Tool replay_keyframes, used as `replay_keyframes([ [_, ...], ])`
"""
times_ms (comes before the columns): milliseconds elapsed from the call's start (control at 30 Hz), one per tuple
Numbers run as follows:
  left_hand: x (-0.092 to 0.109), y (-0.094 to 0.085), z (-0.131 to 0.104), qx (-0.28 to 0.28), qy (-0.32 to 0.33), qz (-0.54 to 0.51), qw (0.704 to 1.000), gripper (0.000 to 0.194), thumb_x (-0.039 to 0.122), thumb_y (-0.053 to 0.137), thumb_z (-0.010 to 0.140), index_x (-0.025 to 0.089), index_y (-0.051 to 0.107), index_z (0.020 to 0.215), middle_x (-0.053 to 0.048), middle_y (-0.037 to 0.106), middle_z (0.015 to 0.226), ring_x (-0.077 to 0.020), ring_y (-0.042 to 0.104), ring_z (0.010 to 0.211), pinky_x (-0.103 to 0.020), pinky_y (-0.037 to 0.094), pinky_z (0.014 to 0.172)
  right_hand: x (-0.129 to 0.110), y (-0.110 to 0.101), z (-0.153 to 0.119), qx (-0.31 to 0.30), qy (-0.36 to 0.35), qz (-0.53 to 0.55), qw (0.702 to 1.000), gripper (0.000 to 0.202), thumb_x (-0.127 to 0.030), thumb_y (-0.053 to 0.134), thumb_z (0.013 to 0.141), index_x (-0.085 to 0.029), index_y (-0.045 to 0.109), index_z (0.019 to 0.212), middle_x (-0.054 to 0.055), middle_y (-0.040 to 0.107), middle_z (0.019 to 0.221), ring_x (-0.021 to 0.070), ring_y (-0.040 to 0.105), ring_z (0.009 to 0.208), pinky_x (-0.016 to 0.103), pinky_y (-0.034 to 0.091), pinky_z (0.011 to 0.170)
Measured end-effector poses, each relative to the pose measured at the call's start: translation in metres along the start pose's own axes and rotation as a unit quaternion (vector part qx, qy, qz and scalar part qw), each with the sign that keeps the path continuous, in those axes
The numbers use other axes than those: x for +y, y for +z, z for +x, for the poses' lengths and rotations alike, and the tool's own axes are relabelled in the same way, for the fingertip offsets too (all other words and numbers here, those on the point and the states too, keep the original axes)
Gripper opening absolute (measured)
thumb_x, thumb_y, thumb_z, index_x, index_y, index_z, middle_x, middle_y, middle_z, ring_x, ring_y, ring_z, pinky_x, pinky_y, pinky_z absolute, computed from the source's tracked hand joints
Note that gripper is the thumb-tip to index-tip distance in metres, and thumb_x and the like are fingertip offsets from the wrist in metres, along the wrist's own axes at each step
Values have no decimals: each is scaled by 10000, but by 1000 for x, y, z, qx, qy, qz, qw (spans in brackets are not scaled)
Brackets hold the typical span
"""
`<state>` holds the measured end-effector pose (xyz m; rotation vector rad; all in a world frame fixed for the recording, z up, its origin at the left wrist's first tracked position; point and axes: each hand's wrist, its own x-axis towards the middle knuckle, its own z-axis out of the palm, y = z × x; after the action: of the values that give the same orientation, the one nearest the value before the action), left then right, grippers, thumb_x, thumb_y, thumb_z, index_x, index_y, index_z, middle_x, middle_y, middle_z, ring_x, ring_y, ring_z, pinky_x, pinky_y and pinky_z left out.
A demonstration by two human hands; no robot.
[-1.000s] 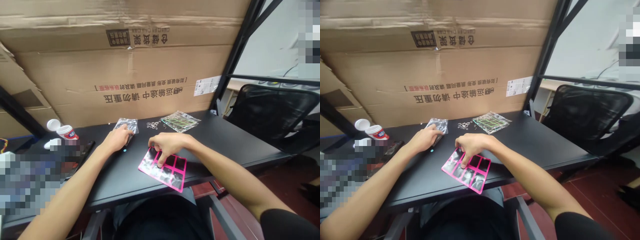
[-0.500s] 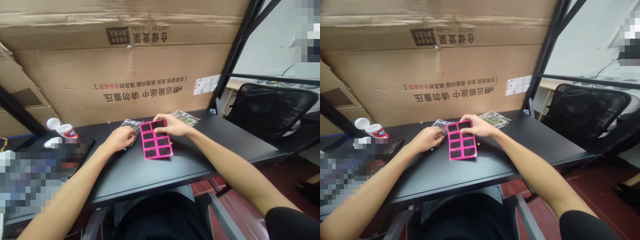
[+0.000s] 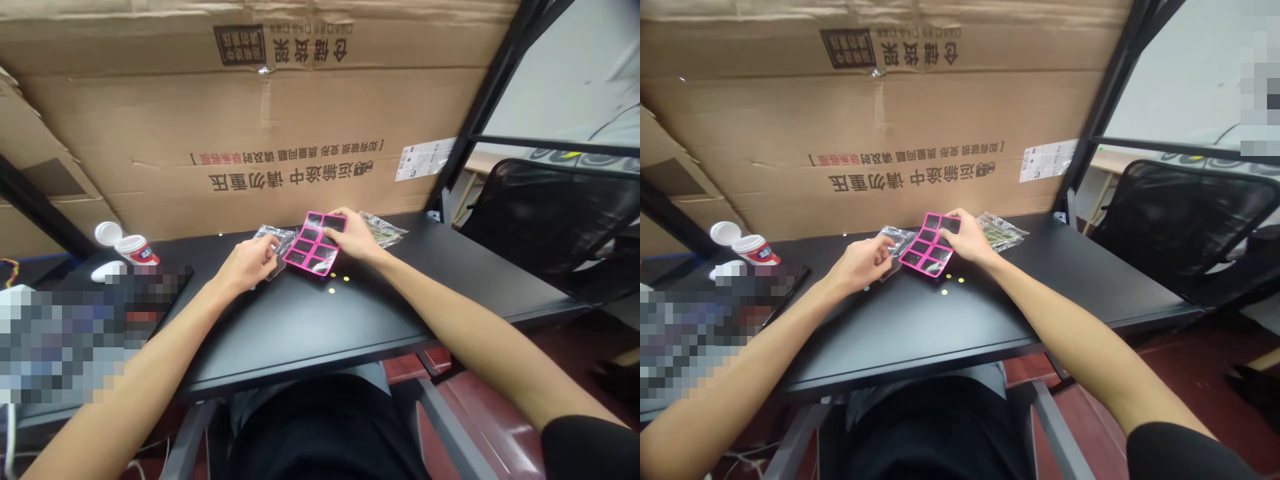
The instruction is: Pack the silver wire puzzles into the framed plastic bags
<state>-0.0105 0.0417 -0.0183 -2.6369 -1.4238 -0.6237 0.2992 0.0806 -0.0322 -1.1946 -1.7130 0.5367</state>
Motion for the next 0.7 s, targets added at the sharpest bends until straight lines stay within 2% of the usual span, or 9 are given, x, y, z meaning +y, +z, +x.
replay_keyframes([
  [133, -1, -1, -1, -14, -10, 14, 1000, 269, 250, 529, 1011, 231, 637, 1256, -68, 740, 1088, -232, 720, 916, -355, 541, 858, -2, -4, -1, -9, -7, -61, 998, 369, -336, 773, 878, -230, 674, 1218, 104, 753, 1326, 302, 703, 1252, 493, 527, 1147],
  [300, -3, 3, -3, -94, 3, 26, 995, 276, 195, 455, 1021, 251, 686, 1164, -89, 693, 1150, -242, 719, 1008, -365, 567, 925, -9, -5, -4, -17, -11, -74, 997, 371, -329, 770, 895, -227, 674, 1238, 128, 743, 1358, 326, 686, 1305, 520, 524, 1173],
  [367, -1, 3, -4, -108, -16, 34, 993, 269, 232, 481, 1026, 251, 677, 1208, -100, 696, 1167, -263, 723, 1052, -381, 576, 943, -12, -4, -7, -34, 6, -60, 998, 406, -356, 765, 908, -232, 654, 1278, 130, 770, 1280, 333, 754, 1160, 536, 601, 1053],
  [433, 1, 1, -6, -113, -41, 46, 992, 285, 306, 510, 1037, 258, 655, 1278, -115, 702, 1237, -285, 733, 1060, -400, 585, 918, -14, -3, -10, -74, 37, -26, 996, 478, -403, 748, 933, -235, 604, 1357, 106, 802, 1077, 312, 795, 859, 517, 662, 808],
  [500, 3, -2, -7, -110, -71, 60, 990, 360, 390, 536, 1038, 253, 614, 1362, -144, 706, 1292, -326, 742, 1067, -435, 591, 889, -16, -1, -13, -111, 62, 5, 992, 550, -440, 727, 954, -230, 546, 1429, 50, 774, 838, 284, 748, 629, 470, 637, 608],
  [567, 3, -4, -8, -102, -105, 75, 986, 428, 462, 561, 1022, 219, 607, 1371, -188, 718, 1278, -386, 748, 1061, -489, 591, 872, -17, -1, -14, -125, 70, 17, 990, 602, -453, 732, 952, -218, 518, 1463, 13, 725, 716, 281, 724, 570, 449, 615, 544],
  [633, 2, -6, -7, -98, -131, 83, 983, 389, 488, 592, 990, 194, 671, 1234, -205, 743, 1177, -422, 754, 1004, -524, 587, 848, -18, -2, -14, -116, 69, 22, 991, 635, -470, 757, 928, -218, 522, 1462, 26, 735, 755, 278, 720, 565, 454, 611, 531],
  [700, 1, -7, -7, -100, -139, 77, 982, 263, 445, 634, 945, 205, 713, 1018, -180, 759, 1032, -413, 758, 929, -510, 581, 823, -18, -4, -14, -86, 61, 32, 994, 653, -510, 773, 907, -228, 537, 1447, 68, 767, 893, 262, 706, 558, 460, 608, 525],
])
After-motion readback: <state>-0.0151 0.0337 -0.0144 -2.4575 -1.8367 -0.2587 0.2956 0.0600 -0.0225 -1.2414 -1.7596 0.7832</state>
